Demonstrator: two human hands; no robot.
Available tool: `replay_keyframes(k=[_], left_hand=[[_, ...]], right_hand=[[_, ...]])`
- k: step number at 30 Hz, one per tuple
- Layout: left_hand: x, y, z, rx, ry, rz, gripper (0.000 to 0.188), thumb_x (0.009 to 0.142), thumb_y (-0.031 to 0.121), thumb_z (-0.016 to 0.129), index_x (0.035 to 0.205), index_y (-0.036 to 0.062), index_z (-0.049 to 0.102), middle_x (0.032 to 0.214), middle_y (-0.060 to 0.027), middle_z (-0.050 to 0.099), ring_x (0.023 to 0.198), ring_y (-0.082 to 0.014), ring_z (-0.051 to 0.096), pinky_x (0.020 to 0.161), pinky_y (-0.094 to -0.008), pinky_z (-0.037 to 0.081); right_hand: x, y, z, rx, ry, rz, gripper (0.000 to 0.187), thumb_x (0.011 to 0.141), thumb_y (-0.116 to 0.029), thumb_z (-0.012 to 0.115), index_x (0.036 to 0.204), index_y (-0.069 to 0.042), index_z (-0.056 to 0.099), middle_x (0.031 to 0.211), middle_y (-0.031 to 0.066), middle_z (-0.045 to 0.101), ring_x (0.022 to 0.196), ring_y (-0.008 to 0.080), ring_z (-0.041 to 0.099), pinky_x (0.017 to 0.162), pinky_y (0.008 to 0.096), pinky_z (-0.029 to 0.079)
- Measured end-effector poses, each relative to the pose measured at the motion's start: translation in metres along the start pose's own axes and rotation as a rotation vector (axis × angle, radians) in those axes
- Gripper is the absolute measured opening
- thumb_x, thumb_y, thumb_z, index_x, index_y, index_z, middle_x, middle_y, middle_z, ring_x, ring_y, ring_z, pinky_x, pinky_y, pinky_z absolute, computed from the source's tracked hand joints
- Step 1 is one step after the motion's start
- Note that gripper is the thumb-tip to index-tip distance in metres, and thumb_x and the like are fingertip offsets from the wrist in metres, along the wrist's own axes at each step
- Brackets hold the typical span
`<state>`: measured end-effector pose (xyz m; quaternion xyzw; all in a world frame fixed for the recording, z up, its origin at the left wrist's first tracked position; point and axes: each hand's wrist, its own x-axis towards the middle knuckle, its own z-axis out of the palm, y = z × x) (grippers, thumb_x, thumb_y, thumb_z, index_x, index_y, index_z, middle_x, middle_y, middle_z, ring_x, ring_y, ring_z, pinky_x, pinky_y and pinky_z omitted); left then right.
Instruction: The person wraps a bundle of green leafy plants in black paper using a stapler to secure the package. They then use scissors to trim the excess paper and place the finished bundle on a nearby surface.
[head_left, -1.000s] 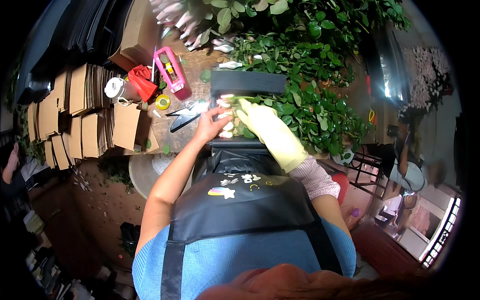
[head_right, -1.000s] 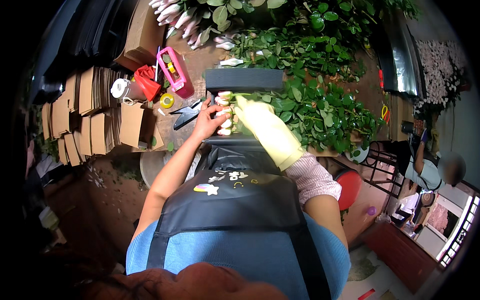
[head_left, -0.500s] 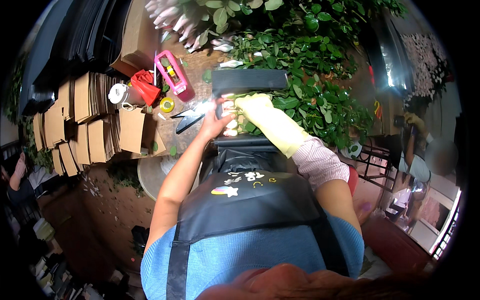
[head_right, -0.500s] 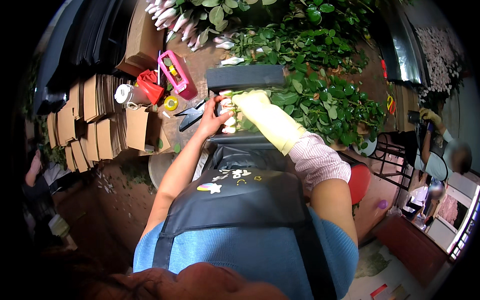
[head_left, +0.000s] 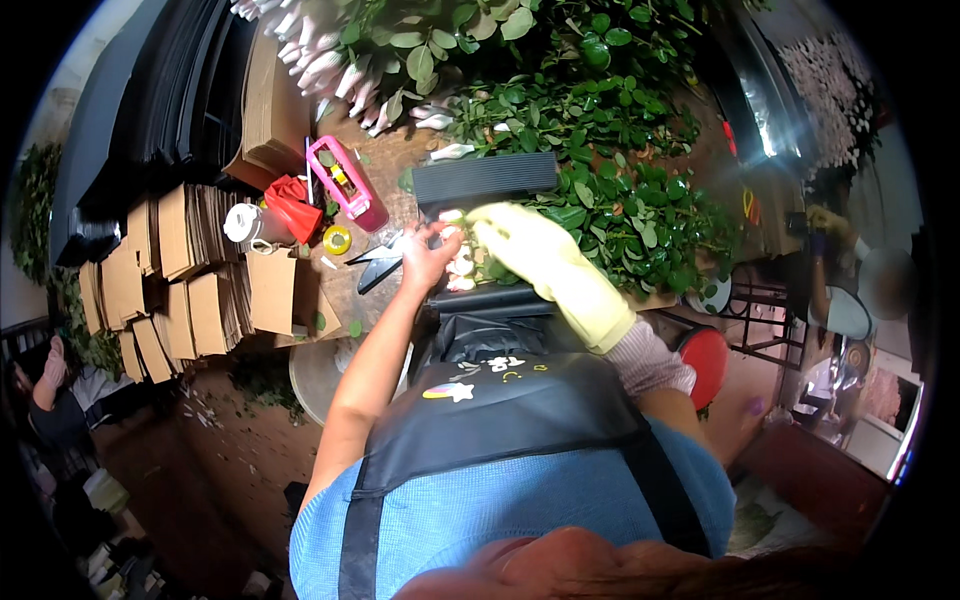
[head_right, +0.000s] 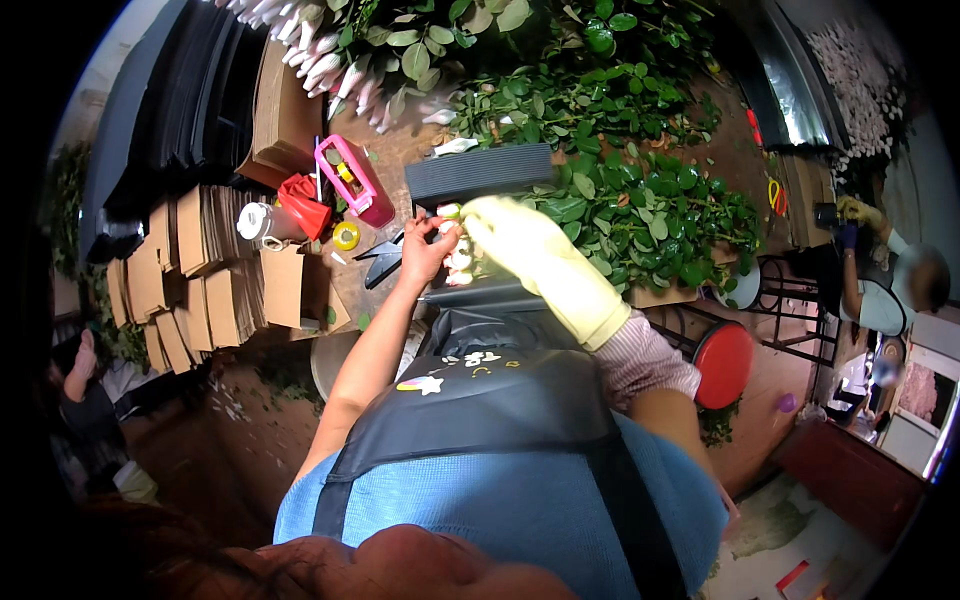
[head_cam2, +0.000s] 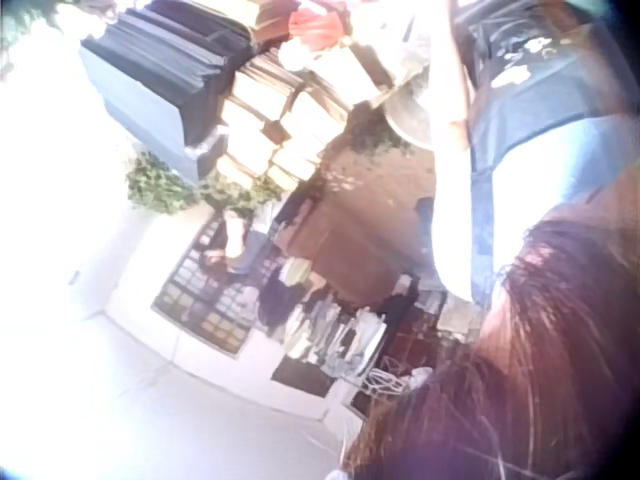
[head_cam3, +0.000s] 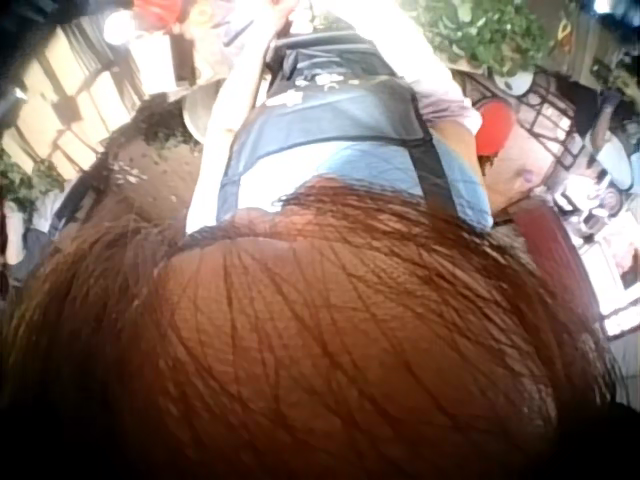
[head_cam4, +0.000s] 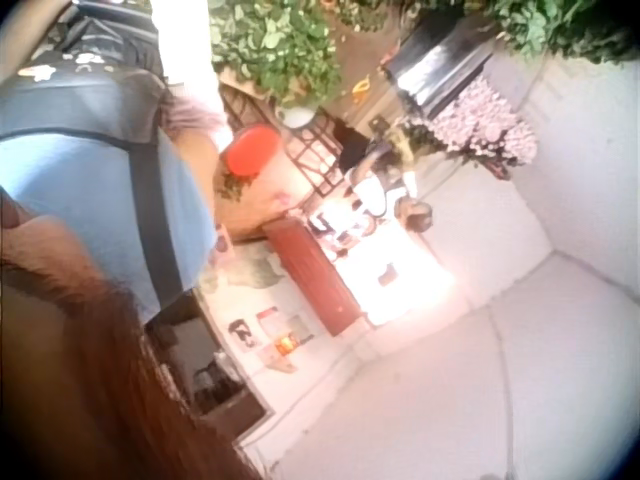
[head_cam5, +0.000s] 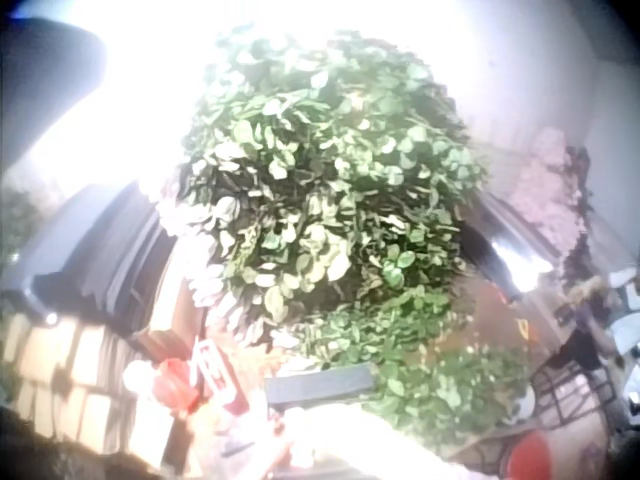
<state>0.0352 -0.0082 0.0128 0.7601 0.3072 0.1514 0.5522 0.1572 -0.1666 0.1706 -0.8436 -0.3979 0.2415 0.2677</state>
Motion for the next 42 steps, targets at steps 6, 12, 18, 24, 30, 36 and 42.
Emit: replay_keyframes(k=[6,12,18,24,30,36,42], left_hand=[[0.003,0.004,0.002,0.0,-0.035,0.035,0.036,0.077,0.031,0.087,0.098,0.0038,0.075,0.127,-0.0217,0.06,0.122,-0.0328,0.055,0.107,-0.0393,0.042],[0.0,0.01,0.0,-0.209,-0.083,-0.115,0.039,0.08,0.032,0.087,0.109,0.0077,0.076,0.139,-0.0261,0.046,0.138,-0.0354,0.043,0.113,-0.0409,0.036],[-0.002,0.005,0.0,-0.18,-0.079,-0.075,0.037,0.081,0.031,0.086,0.111,0.0098,0.076,0.14,-0.0274,0.046,0.139,-0.037,0.043,0.114,-0.0421,0.036],[-0.002,0.001,0.001,-0.086,-0.105,-0.021,0.038,0.081,0.031,0.086,0.113,0.0134,0.076,0.144,-0.0293,0.044,0.14,-0.0387,0.042,0.115,-0.0433,0.035],[0.0,-0.013,-0.001,-0.018,-0.102,-0.012,0.039,0.082,0.029,0.084,0.117,0.0126,0.076,0.142,-0.0302,0.048,0.142,-0.0398,0.04,0.116,-0.0441,0.034],[0.003,-0.007,0.001,0.008,-0.054,0.025,0.036,0.082,0.031,0.084,0.108,0.0074,0.076,0.142,-0.0294,0.047,0.138,-0.0388,0.045,0.114,-0.0421,0.036],[0.009,-0.017,0.006,0.017,-0.087,0.045,0.041,0.082,0.033,0.084,0.111,0.0059,0.076,0.144,-0.0341,0.047,0.138,-0.0413,0.047,0.113,-0.0424,0.039]], right_hand=[[0.043,0.086,0.046,0.692,-0.085,0.069,0.03,0.1,-0.009,0.052,0.124,-0.011,0.07,0.12,0.0087,0.072,0.111,0.0224,0.067,0.1,0.0337,0.051],[0.026,0.012,0.018,0.184,-0.04,0.183,0.033,0.099,-0.016,0.051,0.126,-0.006,0.067,0.123,0.0184,0.069,0.112,0.0332,0.067,0.1,0.0401,0.051],[0.014,-0.005,0.018,0.055,0.059,0.058,0.036,0.098,-0.019,0.048,0.127,-0.006,0.065,0.123,0.0178,0.068,0.111,0.0355,0.066,0.097,0.0443,0.052],[0.034,-0.005,0.012,-0.381,-0.139,0.144,0.032,0.098,-0.022,0.059,0.124,-0.007,0.068,0.12,0.0168,0.07,0.107,0.0356,0.069,0.095,0.0464,0.054],[0.071,-0.043,0.015,-0.896,-0.59,0.231,0.051,0.093,-0.045,0.065,0.133,-0.014,0.068,0.127,0.0071,0.071,0.117,0.0252,0.069,0.088,0.0467,0.054],[0.062,-0.015,0.036,-0.7,-0.237,0.142,0.041,0.088,-0.043,0.069,0.123,-0.023,0.074,0.111,0.0101,0.074,0.102,0.0314,0.072,0.074,0.0487,0.054],[0.019,-0.036,-0.042,-0.606,-0.222,0.036,0.019,0.087,-0.024,0.07,0.101,-0.013,0.077,0.1,0.0149,0.076,0.091,0.0286,0.075,0.076,0.0421,0.059]])
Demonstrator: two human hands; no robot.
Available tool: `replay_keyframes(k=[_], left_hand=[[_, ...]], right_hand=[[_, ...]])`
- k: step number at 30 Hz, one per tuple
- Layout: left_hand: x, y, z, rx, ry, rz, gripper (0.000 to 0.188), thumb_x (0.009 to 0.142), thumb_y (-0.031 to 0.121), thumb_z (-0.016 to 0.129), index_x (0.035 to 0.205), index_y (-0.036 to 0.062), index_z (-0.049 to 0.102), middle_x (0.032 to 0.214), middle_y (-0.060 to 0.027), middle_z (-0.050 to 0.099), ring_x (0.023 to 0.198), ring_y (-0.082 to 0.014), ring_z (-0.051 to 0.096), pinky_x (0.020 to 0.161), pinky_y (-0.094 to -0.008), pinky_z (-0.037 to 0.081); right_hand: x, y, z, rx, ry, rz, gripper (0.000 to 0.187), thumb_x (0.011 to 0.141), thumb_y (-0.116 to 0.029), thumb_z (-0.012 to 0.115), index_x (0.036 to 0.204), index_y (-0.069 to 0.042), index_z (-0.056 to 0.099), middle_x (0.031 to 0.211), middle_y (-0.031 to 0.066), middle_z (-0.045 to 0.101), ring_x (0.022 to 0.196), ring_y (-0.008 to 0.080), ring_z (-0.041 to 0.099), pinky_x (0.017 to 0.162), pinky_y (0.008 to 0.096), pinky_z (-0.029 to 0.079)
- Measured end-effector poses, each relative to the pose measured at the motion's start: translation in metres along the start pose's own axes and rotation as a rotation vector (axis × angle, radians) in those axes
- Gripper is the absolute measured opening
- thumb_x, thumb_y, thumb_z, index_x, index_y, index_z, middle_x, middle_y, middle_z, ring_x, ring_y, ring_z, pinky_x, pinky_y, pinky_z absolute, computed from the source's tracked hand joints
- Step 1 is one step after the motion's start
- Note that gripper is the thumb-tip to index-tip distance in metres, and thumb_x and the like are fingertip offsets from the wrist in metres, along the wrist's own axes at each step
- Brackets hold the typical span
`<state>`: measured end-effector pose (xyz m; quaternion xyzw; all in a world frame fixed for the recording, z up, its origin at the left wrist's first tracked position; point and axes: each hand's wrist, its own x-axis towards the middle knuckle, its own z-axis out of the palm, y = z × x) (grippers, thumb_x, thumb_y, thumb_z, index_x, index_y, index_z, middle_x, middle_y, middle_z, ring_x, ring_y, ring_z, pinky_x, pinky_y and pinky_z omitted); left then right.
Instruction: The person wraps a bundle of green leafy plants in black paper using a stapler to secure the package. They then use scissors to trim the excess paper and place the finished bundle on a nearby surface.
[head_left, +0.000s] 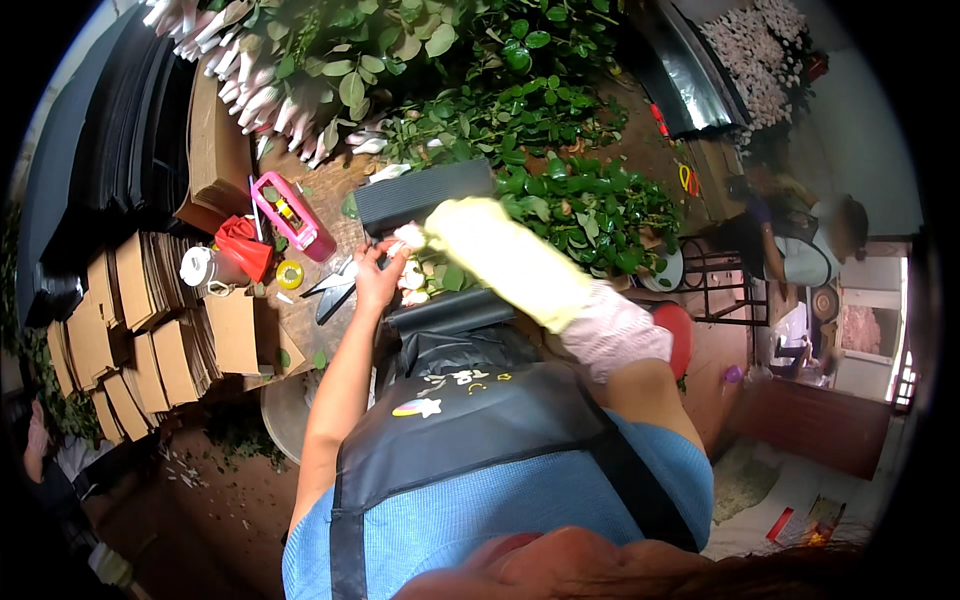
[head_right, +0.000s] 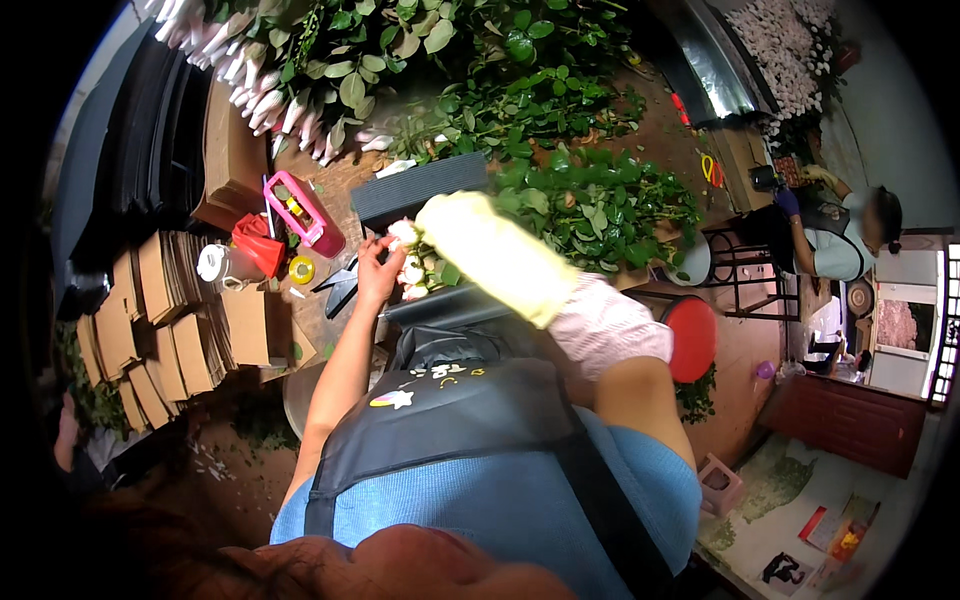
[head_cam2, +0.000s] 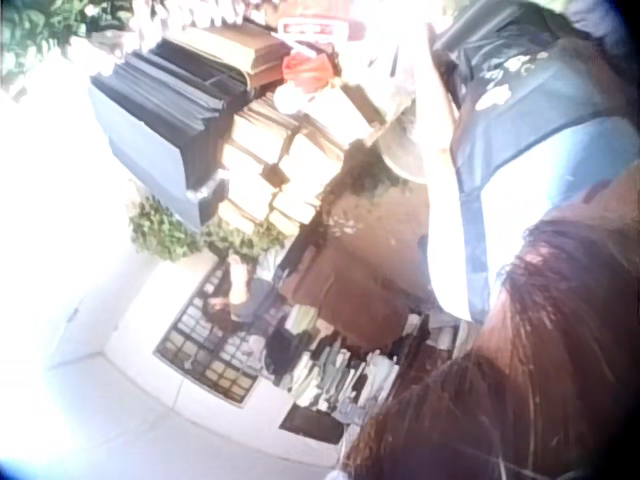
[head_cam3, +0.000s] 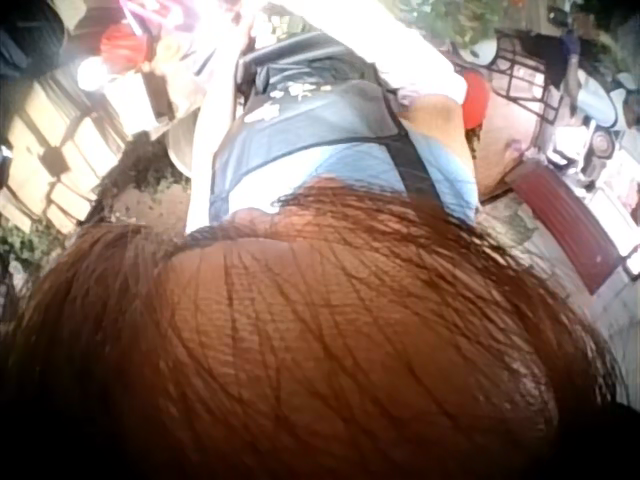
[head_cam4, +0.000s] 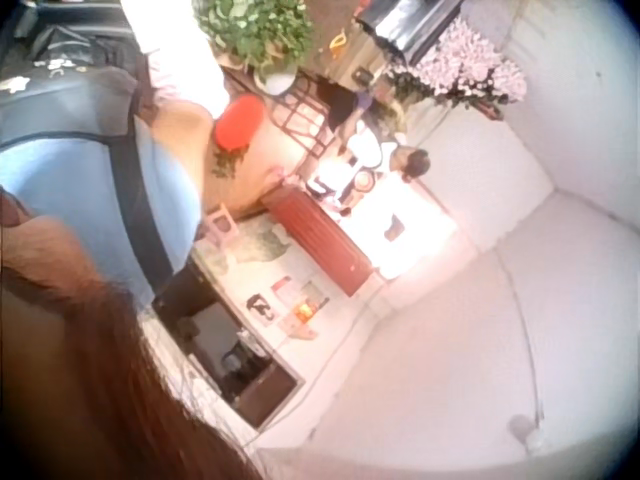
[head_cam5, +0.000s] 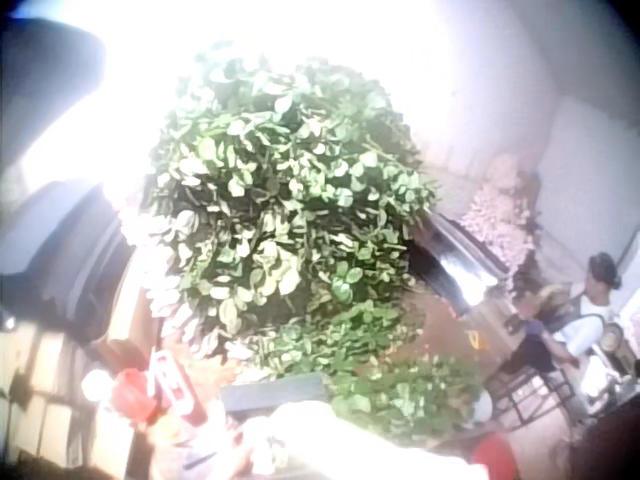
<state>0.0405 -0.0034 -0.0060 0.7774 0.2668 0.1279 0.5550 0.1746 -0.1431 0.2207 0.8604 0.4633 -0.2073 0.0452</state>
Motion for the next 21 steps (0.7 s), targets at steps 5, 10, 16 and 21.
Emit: replay_keyframes(k=[5,10,16,21], left_hand=[[-0.008,0.005,-0.008,0.001,0.053,-0.043,0.042,0.081,0.036,0.085,0.11,0.0077,0.076,0.145,-0.0345,0.045,0.136,-0.0418,0.048,0.112,-0.0422,0.04],[-0.008,0.01,-0.003,-0.031,0.017,-0.07,0.041,0.081,0.038,0.084,0.111,0.0112,0.076,0.143,-0.0298,0.046,0.141,-0.0384,0.041,0.115,-0.0417,0.035],[-0.002,0.008,0.0,-0.055,0.027,-0.02,0.037,0.08,0.036,0.085,0.106,0.0111,0.077,0.144,-0.0296,0.046,0.135,-0.0399,0.046,0.113,-0.0445,0.036],[-0.001,0.004,-0.003,0.018,0.022,-0.046,0.043,0.082,0.038,0.084,0.113,0.0102,0.076,0.145,-0.0322,0.045,0.139,-0.0412,0.043,0.115,-0.0451,0.037]], right_hand=[[-0.112,0.058,-0.08,0.681,0.717,-0.048,0.018,0.09,-0.004,0.066,0.104,-0.008,0.076,0.098,0.0077,0.075,0.085,0.0181,0.068,0.077,0.0316,0.055],[-0.147,0.039,-0.114,0.76,1.07,-0.067,0.023,0.093,0.001,0.056,0.108,0.003,0.073,0.095,0.0101,0.076,0.081,0.0145,0.07,0.077,0.0269,0.056],[0.012,-0.011,0.028,0.05,0.132,0.072,0.041,0.098,-0.049,0.058,0.096,-0.012,0.077,0.093,0.0156,0.074,0.086,0.0343,0.073,0.077,0.043,0.057],[0.055,-0.014,0.082,0.135,0.328,-0.017,0.035,0.095,-0.044,0.062,0.101,-0.012,0.075,0.093,0.0174,0.075,0.085,0.0357,0.073,0.075,0.048,0.057]])
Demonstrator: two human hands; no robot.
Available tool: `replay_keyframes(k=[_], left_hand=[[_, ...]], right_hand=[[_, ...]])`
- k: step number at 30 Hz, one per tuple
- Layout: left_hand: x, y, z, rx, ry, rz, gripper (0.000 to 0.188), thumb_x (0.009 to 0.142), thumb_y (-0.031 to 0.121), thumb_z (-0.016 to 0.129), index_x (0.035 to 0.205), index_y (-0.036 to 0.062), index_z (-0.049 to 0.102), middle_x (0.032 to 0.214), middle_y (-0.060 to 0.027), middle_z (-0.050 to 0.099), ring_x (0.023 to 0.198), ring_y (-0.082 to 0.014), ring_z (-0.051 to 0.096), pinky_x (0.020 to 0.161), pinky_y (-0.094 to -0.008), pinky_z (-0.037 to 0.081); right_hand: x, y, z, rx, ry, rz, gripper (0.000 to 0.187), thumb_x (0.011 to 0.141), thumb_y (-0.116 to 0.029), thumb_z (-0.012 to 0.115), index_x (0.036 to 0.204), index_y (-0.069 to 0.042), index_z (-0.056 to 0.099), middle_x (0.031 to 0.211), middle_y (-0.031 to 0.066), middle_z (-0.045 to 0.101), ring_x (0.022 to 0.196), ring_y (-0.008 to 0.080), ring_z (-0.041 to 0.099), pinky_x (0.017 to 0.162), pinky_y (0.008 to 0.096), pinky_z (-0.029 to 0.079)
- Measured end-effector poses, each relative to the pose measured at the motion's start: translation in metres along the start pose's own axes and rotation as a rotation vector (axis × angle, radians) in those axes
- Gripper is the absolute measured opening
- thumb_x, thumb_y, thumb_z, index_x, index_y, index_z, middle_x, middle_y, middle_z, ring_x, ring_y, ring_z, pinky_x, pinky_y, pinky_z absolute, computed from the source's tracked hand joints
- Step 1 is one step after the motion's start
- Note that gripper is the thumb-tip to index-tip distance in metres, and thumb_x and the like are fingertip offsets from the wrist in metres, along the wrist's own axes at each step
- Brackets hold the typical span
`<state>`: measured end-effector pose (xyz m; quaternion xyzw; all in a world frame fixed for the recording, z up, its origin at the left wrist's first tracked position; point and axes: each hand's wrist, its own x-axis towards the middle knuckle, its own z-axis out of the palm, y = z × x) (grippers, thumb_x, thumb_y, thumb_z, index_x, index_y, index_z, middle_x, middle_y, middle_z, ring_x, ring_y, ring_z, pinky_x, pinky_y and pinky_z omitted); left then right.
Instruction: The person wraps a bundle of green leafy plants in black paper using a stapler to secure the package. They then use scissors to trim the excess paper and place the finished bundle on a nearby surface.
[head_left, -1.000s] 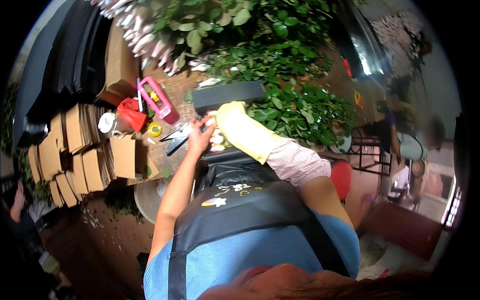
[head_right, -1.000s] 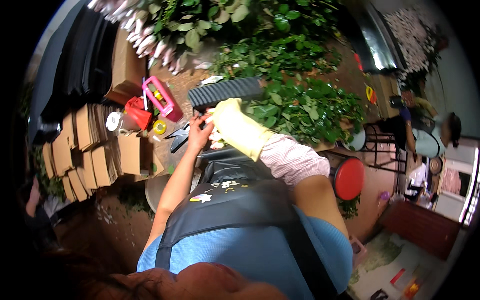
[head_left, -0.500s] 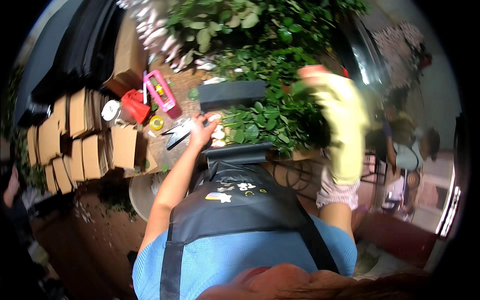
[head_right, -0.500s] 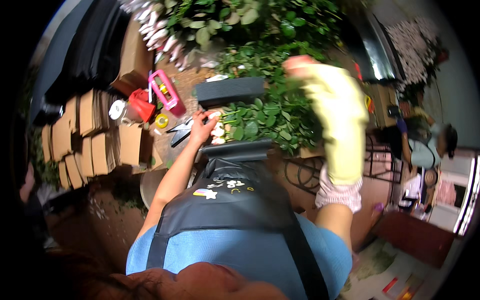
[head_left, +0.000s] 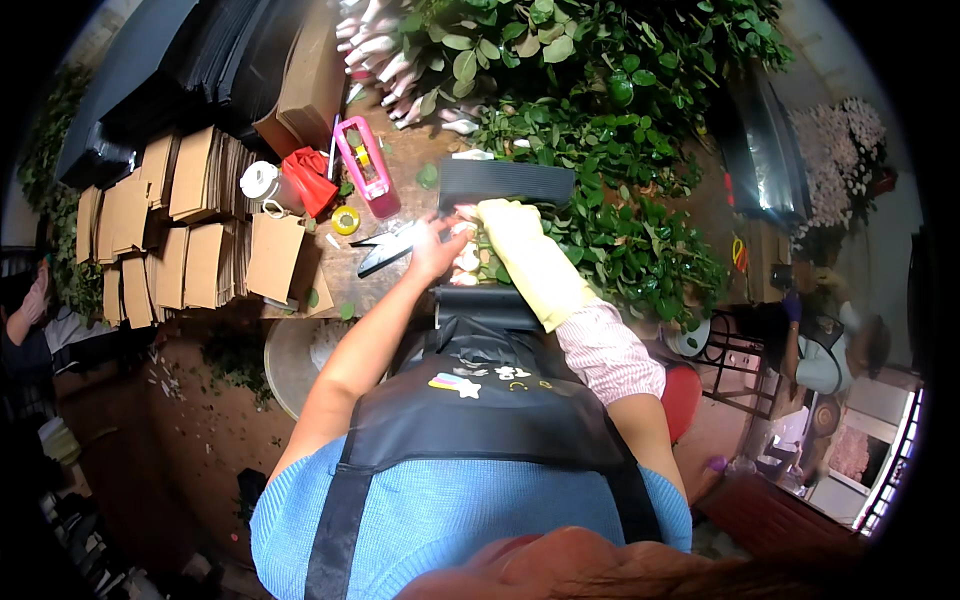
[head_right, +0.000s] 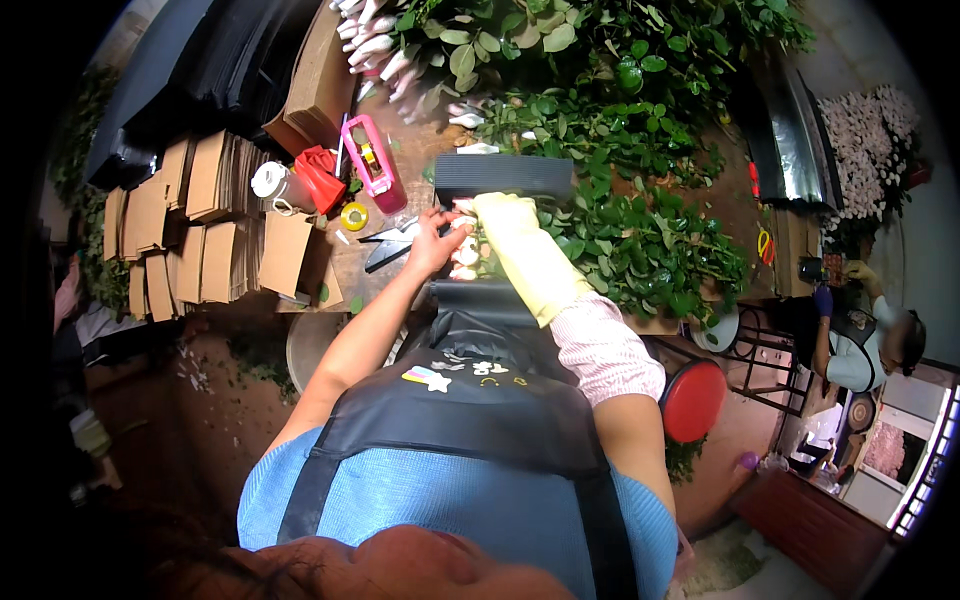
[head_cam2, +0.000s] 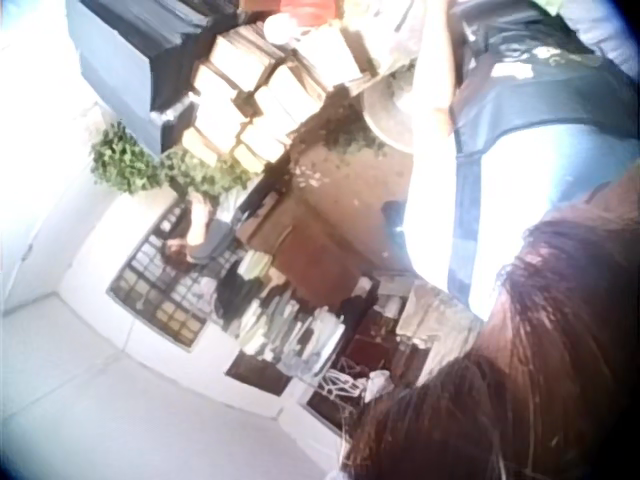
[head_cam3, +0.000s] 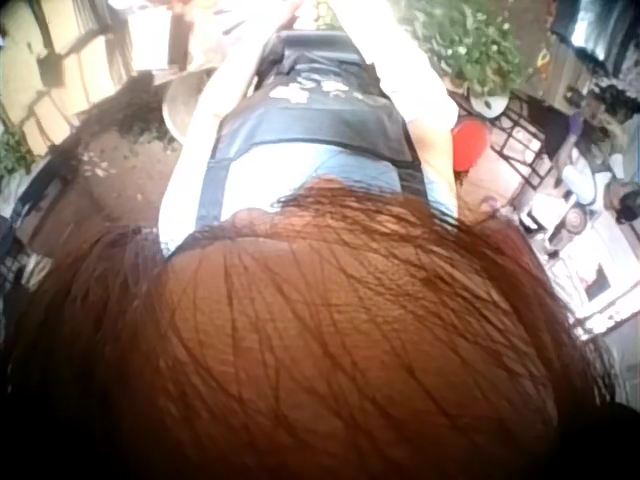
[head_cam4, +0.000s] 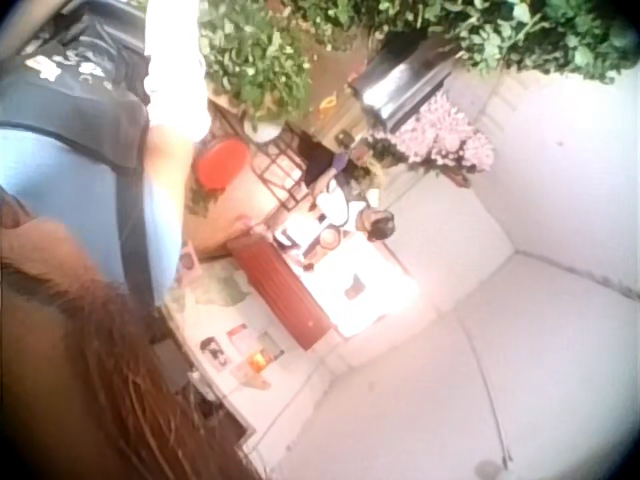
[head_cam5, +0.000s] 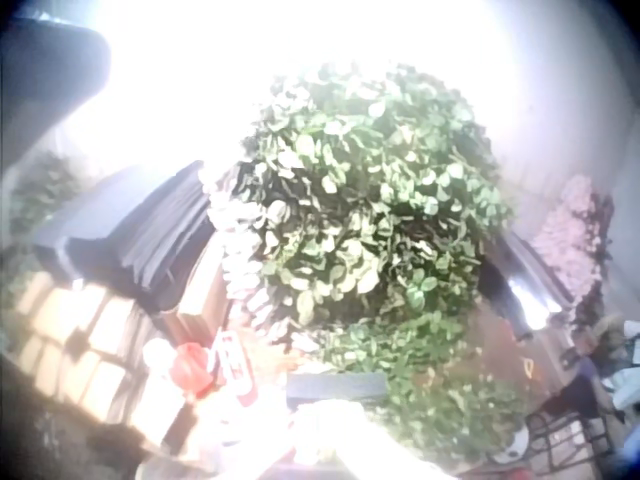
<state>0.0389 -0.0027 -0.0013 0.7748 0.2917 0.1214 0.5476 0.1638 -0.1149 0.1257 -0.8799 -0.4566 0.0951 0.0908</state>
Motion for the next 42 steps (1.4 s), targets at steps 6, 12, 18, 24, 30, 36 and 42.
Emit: replay_keyframes(k=[6,12,18,24,30,36,42], left_hand=[[-0.006,0.0,0.004,0.026,-0.006,0.007,0.049,0.083,0.041,0.082,0.12,0.0103,0.073,0.15,-0.0305,0.04,0.138,-0.0397,0.047,0.112,-0.0448,0.042],[-0.007,0.013,0.006,-0.02,0.007,0.0,0.039,0.082,0.034,0.083,0.112,0.0111,0.075,0.147,-0.0323,0.044,0.139,-0.0439,0.044,0.114,-0.0455,0.039],[-0.006,0.013,0.001,0.016,0.062,0.187,0.058,0.083,0.026,0.078,0.131,0.0069,0.053,0.13,-0.0239,0.053,0.134,-0.0429,0.043,0.108,-0.0432,0.042],[0.001,0.019,-0.005,0.055,-0.038,0.144,0.05,0.083,0.026,0.081,0.127,0.011,0.062,0.135,-0.0213,0.049,0.138,-0.0358,0.033,0.115,-0.0418,0.033],[0.0,0.015,-0.002,0.063,-0.013,0.147,0.049,0.081,0.033,0.079,0.124,0.0128,0.066,0.132,-0.0222,0.057,0.138,-0.0414,0.036,0.114,-0.048,0.035],[-0.004,0.008,-0.005,0.072,0.05,0.161,0.047,0.081,0.032,0.08,0.123,0.0142,0.068,0.13,-0.023,0.057,0.133,-0.0398,0.04,0.112,-0.0485,0.036],[-0.002,0.011,0.001,0.037,0.041,0.192,0.047,0.081,0.027,0.082,0.123,0.0124,0.067,0.131,-0.0219,0.054,0.134,-0.036,0.041,0.113,-0.0441,0.036]], right_hand=[[-0.007,0.009,0.019,-0.203,0.051,-0.125,0.024,0.094,-0.033,0.059,0.092,-0.012,0.071,0.085,0.0148,0.073,0.076,0.0335,0.074,0.065,0.0477,0.058],[0.001,0.012,0.044,-0.375,0.046,-0.102,0.014,0.084,-0.024,0.068,0.085,-0.011,0.072,0.079,0.009,0.073,0.073,0.028,0.075,0.062,0.0461,0.056],[0.007,0.013,0.033,-0.253,-0.077,-0.183,0.02,0.084,-0.026,0.068,0.087,-0.007,0.075,0.085,0.0134,0.075,0.077,0.0316,0.076,0.062,0.0492,0.056],[-0.001,0.006,0.014,-0.238,-0.078,-0.153,0.017,0.077,-0.025,0.077,0.087,-0.012,0.076,0.088,0.0092,0.076,0.081,0.0288,0.076,0.066,0.0446,0.056],[-0.05,-0.004,-0.017,0.152,0.15,-0.008,0.032,0.091,-0.018,0.07,0.12,-0.005,0.071,0.12,0.0166,0.071,0.111,0.0311,0.07,0.095,0.0379,0.055],[-0.178,0.052,-0.102,1.13,-0.316,0.639,0.042,0.104,-0.037,0.061,0.095,0.002,0.073,0.085,0.0101,0.074,0.071,0.015,0.069,0.066,0.0252,0.054],[-0.239,0.074,0.036,1.454,-0.41,0.935,0.043,0.105,-0.037,0.06,0.123,0.002,0.063,0.114,0.0128,0.071,0.105,0.0192,0.069,0.094,0.0306,0.055]])
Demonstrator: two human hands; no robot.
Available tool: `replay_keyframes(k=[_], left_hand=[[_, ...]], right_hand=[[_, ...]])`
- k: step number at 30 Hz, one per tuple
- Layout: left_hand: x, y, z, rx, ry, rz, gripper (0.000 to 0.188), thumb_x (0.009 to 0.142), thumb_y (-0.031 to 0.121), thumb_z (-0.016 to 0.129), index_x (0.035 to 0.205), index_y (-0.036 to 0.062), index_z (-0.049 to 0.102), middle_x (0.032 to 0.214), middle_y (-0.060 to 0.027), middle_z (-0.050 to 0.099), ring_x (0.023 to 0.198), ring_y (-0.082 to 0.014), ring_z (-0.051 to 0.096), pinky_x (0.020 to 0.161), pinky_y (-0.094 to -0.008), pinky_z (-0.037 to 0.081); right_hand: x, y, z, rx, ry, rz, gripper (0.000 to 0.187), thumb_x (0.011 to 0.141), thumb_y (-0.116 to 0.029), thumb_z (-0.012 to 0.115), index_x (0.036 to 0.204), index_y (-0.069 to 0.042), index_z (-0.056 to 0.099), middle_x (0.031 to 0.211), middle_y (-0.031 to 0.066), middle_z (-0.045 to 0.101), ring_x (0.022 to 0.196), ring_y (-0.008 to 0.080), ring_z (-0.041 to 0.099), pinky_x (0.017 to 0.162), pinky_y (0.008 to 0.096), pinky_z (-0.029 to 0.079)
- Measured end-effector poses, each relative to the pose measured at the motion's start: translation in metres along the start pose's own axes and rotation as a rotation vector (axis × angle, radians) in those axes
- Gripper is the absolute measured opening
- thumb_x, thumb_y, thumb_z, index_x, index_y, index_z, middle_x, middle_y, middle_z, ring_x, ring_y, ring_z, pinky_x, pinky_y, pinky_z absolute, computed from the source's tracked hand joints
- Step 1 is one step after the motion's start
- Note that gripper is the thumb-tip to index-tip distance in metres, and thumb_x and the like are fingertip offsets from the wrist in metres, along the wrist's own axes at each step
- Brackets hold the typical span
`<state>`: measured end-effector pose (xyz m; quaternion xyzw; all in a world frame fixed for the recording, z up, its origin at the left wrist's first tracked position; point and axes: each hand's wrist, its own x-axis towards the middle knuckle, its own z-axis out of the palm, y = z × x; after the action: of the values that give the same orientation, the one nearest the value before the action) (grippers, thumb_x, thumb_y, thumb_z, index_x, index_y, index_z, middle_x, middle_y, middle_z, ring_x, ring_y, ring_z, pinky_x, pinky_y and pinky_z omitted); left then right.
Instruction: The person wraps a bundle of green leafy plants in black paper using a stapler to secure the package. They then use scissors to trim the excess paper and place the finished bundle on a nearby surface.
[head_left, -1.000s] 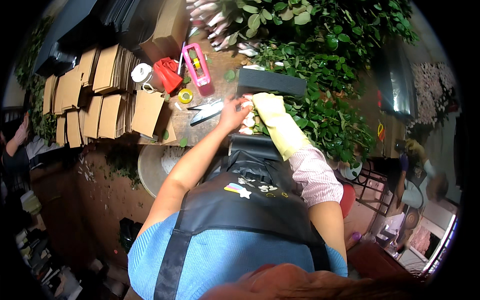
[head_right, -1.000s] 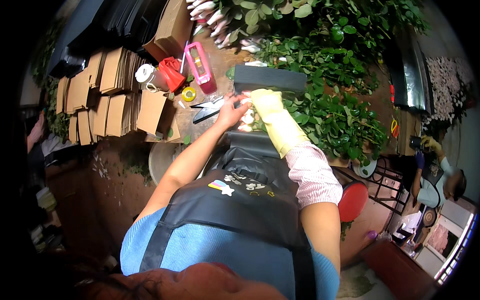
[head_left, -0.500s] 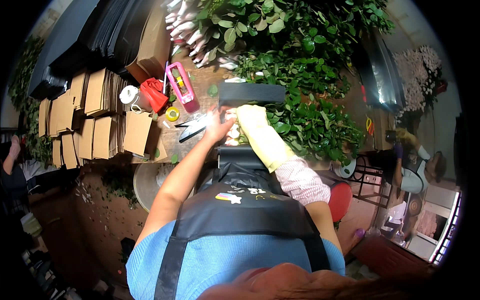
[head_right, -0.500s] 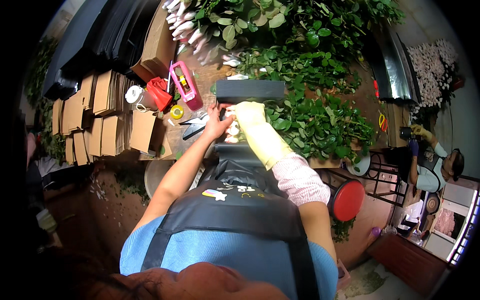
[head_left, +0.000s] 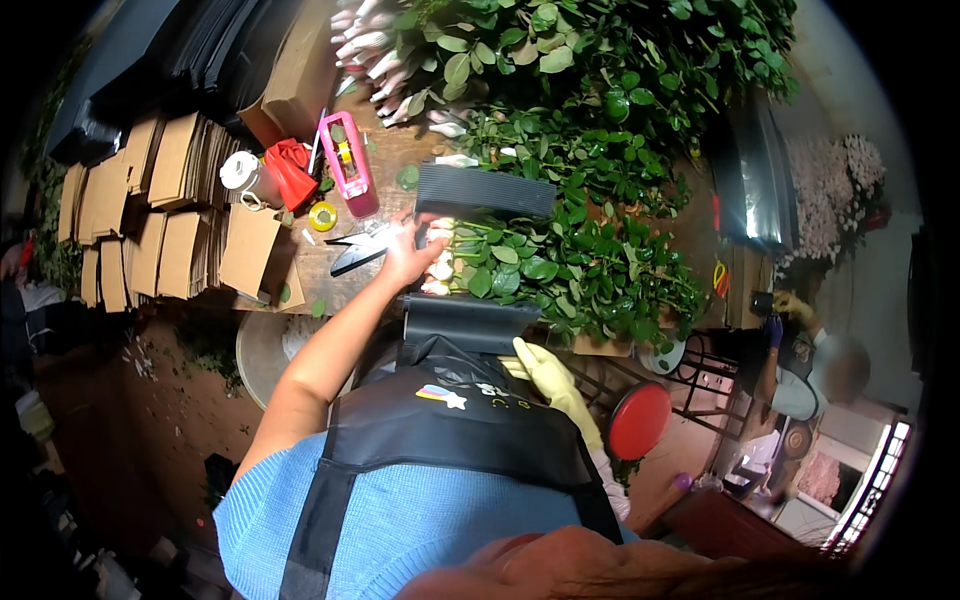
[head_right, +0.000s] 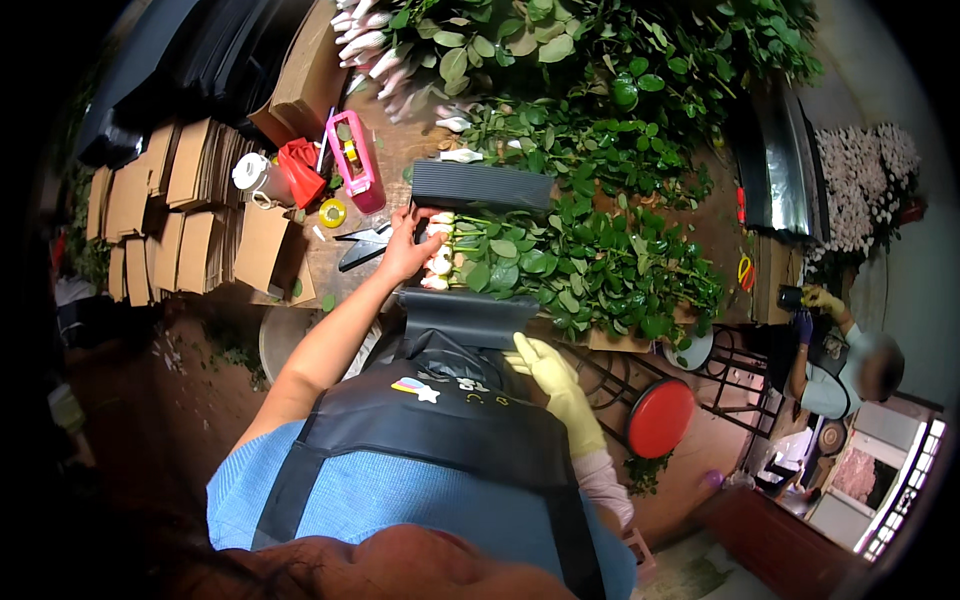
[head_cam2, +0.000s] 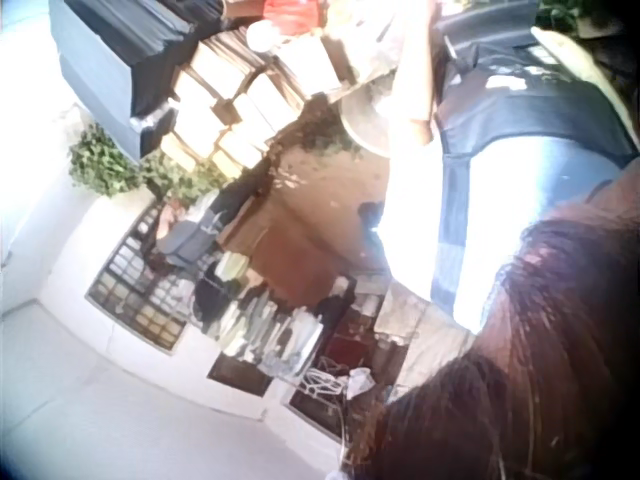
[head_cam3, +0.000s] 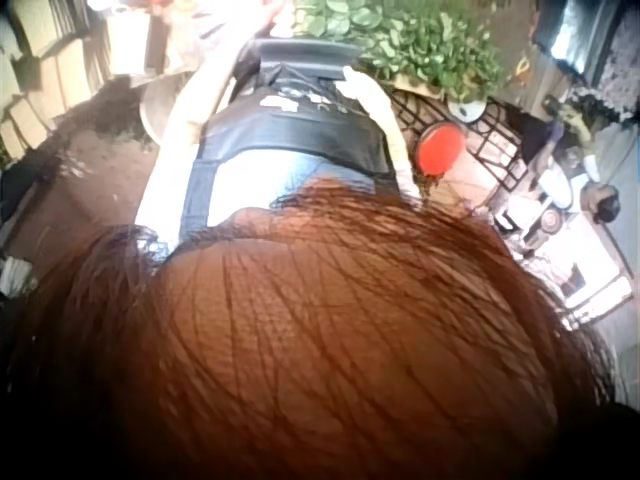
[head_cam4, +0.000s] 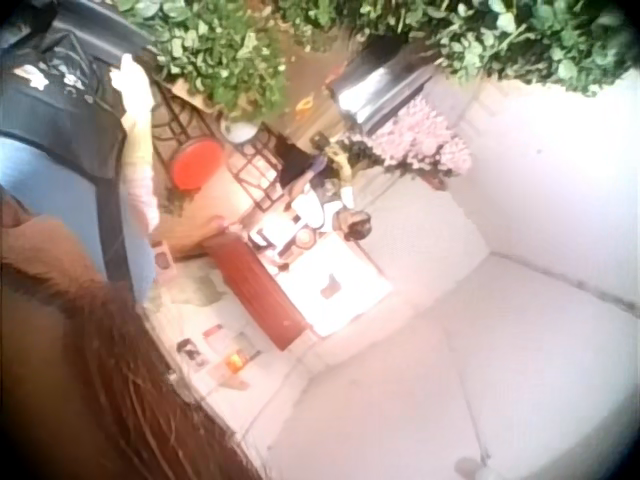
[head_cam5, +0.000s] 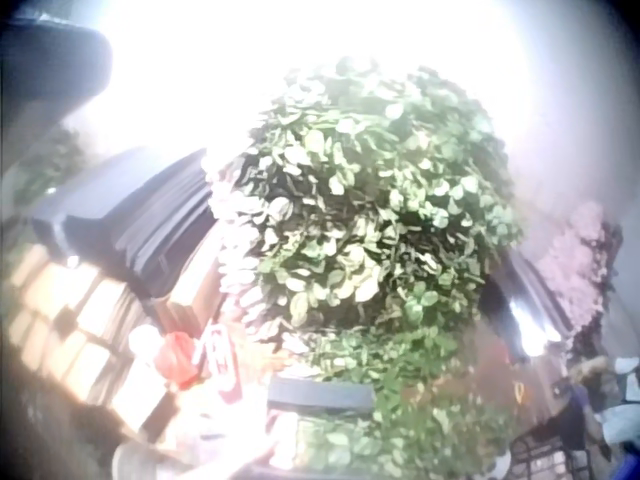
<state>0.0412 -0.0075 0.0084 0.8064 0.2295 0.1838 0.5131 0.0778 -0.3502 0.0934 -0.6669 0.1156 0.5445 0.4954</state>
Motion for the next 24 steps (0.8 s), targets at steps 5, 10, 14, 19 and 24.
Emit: replay_keyframes(k=[5,10,14,19,24], left_hand=[[-0.005,-0.001,0.0,-0.123,0.025,-0.074,0.045,0.079,0.025,0.083,0.12,0.0139,0.068,0.133,-0.0241,0.054,0.132,-0.0386,0.045,0.111,-0.046,0.039],[-0.007,-0.001,-0.003,-0.021,-0.004,0.018,0.043,0.085,0.018,0.078,0.125,0.0099,0.064,0.126,-0.0138,0.055,0.13,-0.0299,0.039,0.114,-0.0396,0.033],[-0.006,-0.034,0.007,-0.128,-0.033,0.029,0.046,0.097,0.012,0.062,0.141,0.0062,0.052,0.142,-0.0141,0.043,0.129,-0.0249,0.048,0.109,-0.0383,0.043],[-0.009,-0.027,0.001,-0.135,0.0,0.018,0.048,0.093,0.013,0.069,0.14,0.0105,0.057,0.152,-0.0153,0.033,0.139,-0.0276,0.04,0.115,-0.0393,0.037],[-0.016,-0.007,-0.049,0.097,-0.041,-0.005,0.029,0.095,0.013,0.067,0.123,0.0068,0.068,0.143,-0.0164,0.052,0.129,-0.0253,0.055,0.112,-0.0371,0.04]], right_hand=[[-0.045,-0.033,0.009,-0.102,-0.055,-0.395,0.029,0.103,-0.022,0.062,0.113,0.004,0.061,0.102,0.0092,0.067,0.089,0.0195,0.07,0.084,0.0327,0.059],[-0.085,-0.117,0.029,-0.12,-0.12,-0.897,0.033,0.107,-0.016,0.051,0.126,0.01,0.054,0.125,0.0225,0.063,0.112,0.0321,0.066,0.1,0.0415,0.055],[-0.03,-0.155,0.064,-0.243,-0.216,-0.898,0.037,0.099,-0.022,0.066,0.126,0.003,0.062,0.128,0.0189,0.066,0.12,0.0287,0.065,0.108,0.0402,0.05],[0.061,-0.174,0.079,-1.439,0.279,-0.92,0.035,0.071,-0.038,0.089,0.085,-0.008,0.076,0.092,0.0107,0.075,0.088,0.0299,0.071,0.084,0.0381,0.057],[0.073,-0.192,0.092,-1.533,0.308,-0.756,0.044,0.065,-0.044,0.092,0.091,-0.012,0.077,0.089,0.0079,0.075,0.087,0.0267,0.072,0.081,0.0359,0.057]])
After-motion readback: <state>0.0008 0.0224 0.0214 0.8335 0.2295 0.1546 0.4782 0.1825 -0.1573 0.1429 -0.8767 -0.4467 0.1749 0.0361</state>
